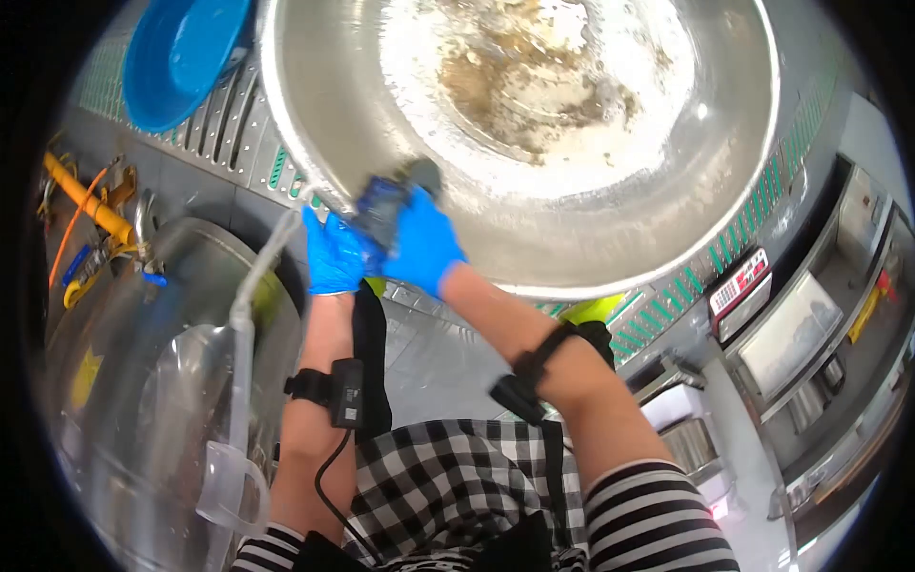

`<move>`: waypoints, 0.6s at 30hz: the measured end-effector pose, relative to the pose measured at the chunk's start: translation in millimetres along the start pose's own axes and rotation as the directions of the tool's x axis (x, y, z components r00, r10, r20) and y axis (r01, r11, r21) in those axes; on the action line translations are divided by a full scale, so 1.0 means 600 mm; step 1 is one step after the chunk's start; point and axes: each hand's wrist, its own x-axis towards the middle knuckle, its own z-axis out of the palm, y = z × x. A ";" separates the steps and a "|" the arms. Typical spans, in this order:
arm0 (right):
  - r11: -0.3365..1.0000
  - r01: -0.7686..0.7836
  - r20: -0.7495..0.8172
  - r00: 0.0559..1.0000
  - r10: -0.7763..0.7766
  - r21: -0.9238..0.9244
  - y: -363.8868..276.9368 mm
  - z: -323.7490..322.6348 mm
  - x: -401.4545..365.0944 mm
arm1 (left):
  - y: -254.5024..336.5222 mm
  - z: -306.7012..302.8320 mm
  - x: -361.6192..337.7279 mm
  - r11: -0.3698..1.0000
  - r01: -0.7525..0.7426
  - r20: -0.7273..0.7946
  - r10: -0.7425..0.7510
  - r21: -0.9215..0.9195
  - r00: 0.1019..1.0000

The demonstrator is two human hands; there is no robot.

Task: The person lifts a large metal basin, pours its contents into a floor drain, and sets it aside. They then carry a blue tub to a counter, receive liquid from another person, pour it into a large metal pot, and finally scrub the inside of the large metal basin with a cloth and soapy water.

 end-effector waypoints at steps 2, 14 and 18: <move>0.957 0.062 -0.087 0.992 -0.090 -0.284 -0.024 0.005 0.026 | 0.001 -0.012 0.018 0.960 0.253 -0.054 -0.260 -0.121 0.964; 0.711 -0.019 0.009 0.999 0.035 -0.703 0.292 -0.106 -0.230 | 0.058 -0.033 0.085 0.699 0.138 -0.346 0.164 0.702 0.924; 0.271 0.072 0.040 0.992 -0.122 -0.960 0.423 -0.251 -0.288 | 0.092 -0.067 0.122 0.665 0.157 -0.330 0.143 0.730 0.933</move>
